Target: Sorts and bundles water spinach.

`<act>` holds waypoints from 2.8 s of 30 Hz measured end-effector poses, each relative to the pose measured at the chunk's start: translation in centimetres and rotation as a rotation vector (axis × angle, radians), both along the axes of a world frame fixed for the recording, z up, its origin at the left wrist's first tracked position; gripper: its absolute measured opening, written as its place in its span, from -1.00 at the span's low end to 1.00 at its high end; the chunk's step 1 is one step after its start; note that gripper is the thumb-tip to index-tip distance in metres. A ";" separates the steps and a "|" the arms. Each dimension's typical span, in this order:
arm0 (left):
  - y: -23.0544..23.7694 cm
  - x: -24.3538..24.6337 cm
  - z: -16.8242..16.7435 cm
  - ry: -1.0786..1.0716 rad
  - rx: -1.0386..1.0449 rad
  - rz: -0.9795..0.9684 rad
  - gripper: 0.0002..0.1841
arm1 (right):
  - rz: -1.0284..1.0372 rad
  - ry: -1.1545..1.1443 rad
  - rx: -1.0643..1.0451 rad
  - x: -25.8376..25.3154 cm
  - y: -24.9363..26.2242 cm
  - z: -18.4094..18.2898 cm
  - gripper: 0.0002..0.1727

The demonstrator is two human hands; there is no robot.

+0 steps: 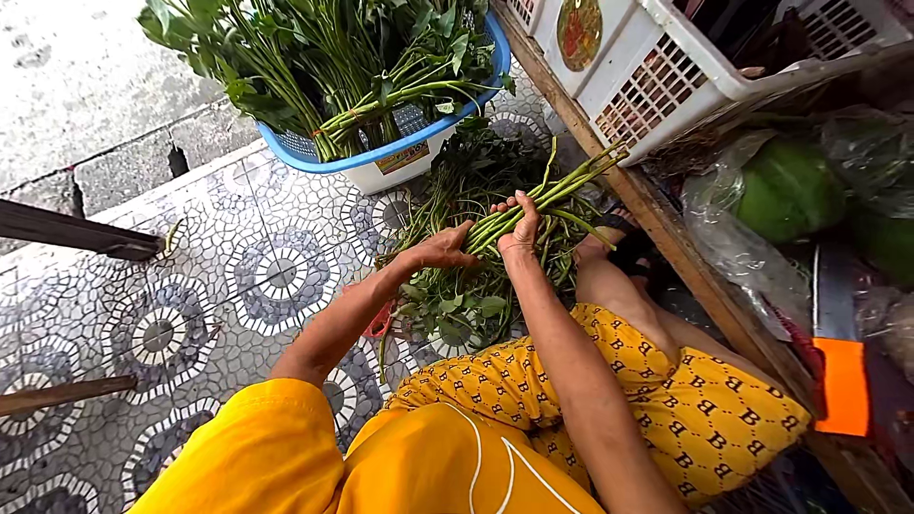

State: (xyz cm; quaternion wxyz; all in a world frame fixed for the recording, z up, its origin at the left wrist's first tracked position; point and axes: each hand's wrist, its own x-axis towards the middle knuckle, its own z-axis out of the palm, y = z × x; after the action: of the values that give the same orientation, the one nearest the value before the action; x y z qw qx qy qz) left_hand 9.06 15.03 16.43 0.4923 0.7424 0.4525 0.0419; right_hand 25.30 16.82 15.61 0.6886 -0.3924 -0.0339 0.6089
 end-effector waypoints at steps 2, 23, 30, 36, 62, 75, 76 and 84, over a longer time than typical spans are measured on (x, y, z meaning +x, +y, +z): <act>0.2 0.1 0.4 -0.031 -0.024 -0.022 -0.28 | 0.013 0.011 -0.008 0.5 0.0 0.2 -0.91; 1.4 1.5 -0.8 -0.099 -0.043 -0.062 -0.51 | 0.049 0.001 -0.033 1.2 0.3 0.0 -0.92; 0.2 1.2 -2.8 -0.102 -0.198 -0.056 -0.49 | 0.011 -0.062 -0.263 0.2 -0.2 -1.7 -0.91; -0.2 2.1 -3.3 -0.211 -0.370 0.132 -0.32 | -0.037 -0.154 -0.355 -0.2 -1.1 -3.2 -0.93; 4.6 -2.2 -14.6 0.121 -0.069 0.905 -0.54 | -0.170 -0.236 -0.517 1.5 -0.3 -1.8 -0.95; 1.4 -8.0 -6.3 0.751 0.554 0.340 -0.82 | -0.149 -0.159 -0.474 1.1 0.1 -1.0 -0.92; 0.9 -8.4 -3.3 0.736 0.661 0.326 -0.84 | -0.151 -0.159 -0.474 1.1 0.0 -1.1 -0.92; 0.6 -11.2 12.6 0.820 1.497 0.448 -0.58 | -0.144 -0.183 -0.453 0.9 0.2 -1.5 -0.92</act>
State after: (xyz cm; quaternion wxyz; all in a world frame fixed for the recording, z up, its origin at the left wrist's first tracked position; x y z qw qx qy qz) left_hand -2.15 15.60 29.03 -0.3444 0.7204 0.5822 0.1532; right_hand 26.15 17.03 14.11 0.6189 -0.5915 0.0693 0.5121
